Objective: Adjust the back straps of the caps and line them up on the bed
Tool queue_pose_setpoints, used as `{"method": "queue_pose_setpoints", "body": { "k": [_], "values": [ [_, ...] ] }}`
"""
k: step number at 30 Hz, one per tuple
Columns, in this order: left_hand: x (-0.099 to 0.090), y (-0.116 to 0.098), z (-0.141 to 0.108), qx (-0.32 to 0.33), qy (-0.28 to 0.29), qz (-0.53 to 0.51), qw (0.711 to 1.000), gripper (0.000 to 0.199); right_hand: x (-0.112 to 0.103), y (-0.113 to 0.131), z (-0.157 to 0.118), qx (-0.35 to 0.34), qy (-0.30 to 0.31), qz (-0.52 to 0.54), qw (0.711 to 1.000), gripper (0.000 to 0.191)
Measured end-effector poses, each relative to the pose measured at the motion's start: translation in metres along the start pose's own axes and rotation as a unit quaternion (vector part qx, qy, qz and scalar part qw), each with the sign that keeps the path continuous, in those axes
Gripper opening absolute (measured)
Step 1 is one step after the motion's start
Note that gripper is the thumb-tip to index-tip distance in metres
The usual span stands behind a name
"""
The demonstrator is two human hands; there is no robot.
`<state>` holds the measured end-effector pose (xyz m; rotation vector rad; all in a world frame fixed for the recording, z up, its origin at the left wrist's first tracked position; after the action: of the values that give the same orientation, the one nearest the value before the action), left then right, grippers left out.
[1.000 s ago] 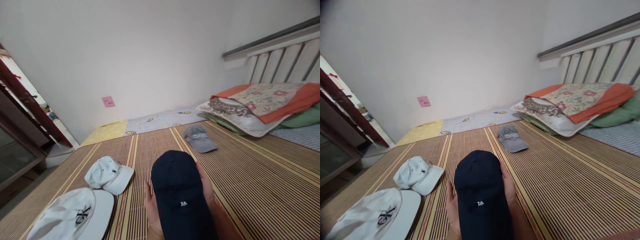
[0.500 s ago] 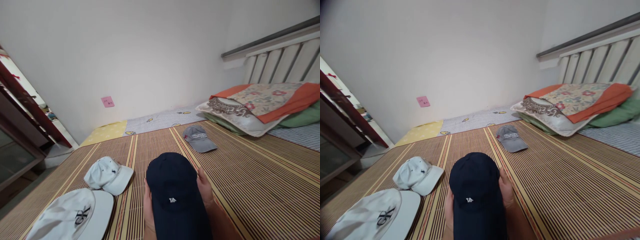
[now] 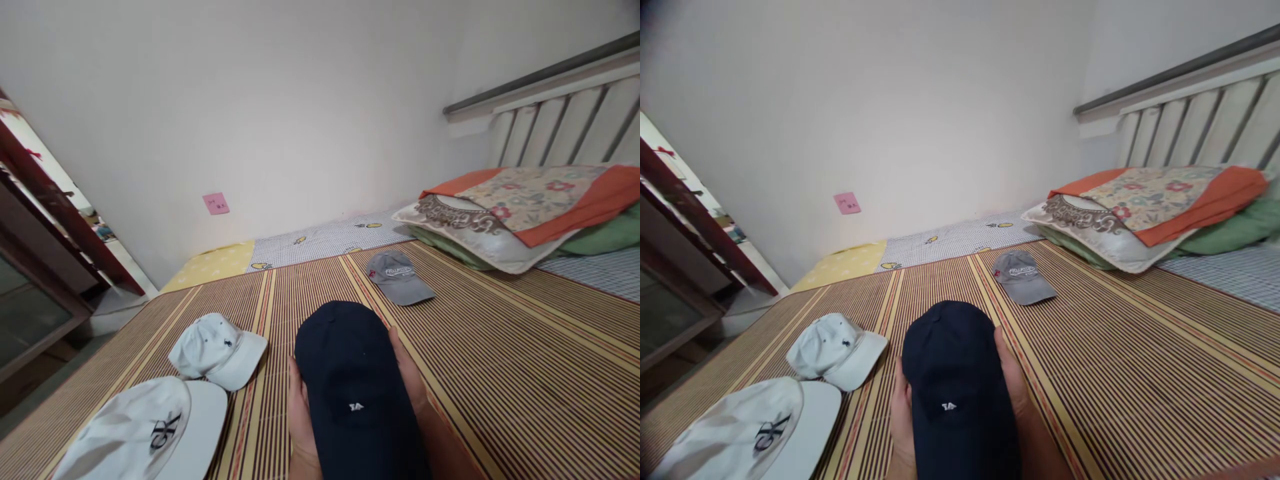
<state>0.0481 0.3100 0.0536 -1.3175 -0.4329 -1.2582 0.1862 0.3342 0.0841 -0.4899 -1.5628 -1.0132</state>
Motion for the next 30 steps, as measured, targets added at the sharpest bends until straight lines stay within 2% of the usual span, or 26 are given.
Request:
{"method": "queue_pose_setpoints", "body": {
  "k": [7, 15, 24, 27, 30],
  "values": [
    [0.024, -0.012, 0.0, 0.014, 0.084, -0.047, 0.995, 0.071, -0.011, 0.002, -0.003, -0.002, 0.003, -0.013, 1.0, 0.058],
    [0.032, -0.009, 0.0, -0.002, 0.115, -0.047, 0.992, 0.073, -0.008, 0.006, -0.004, -0.023, 0.025, 0.011, 0.999, 0.063],
    [0.023, -0.008, -0.002, -0.03, 0.101, -0.031, 0.994, 0.073, -0.009, 0.006, -0.005, -0.005, 0.025, 0.013, 1.0, 0.065],
    [0.015, -0.007, -0.003, -0.034, 0.08, -0.027, 0.996, 0.078, -0.01, 0.006, -0.004, -0.003, 0.024, 0.012, 1.0, 0.064],
    [0.008, -0.004, -0.003, -0.045, 0.049, -0.026, 0.997, 0.075, -0.012, 0.005, -0.002, -0.008, 0.022, 0.0, 1.0, 0.063]
  ]
}}
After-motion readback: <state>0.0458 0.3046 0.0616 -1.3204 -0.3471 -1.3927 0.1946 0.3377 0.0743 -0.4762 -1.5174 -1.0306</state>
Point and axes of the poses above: each hand's wrist, its own z-axis towards the middle knuckle, its own x-axis out of the palm, y = z × x, the point moved 5 cm from there along z, towards the middle knuckle, and after that the axes turned 1 degree about y, right-handed, at the moved point
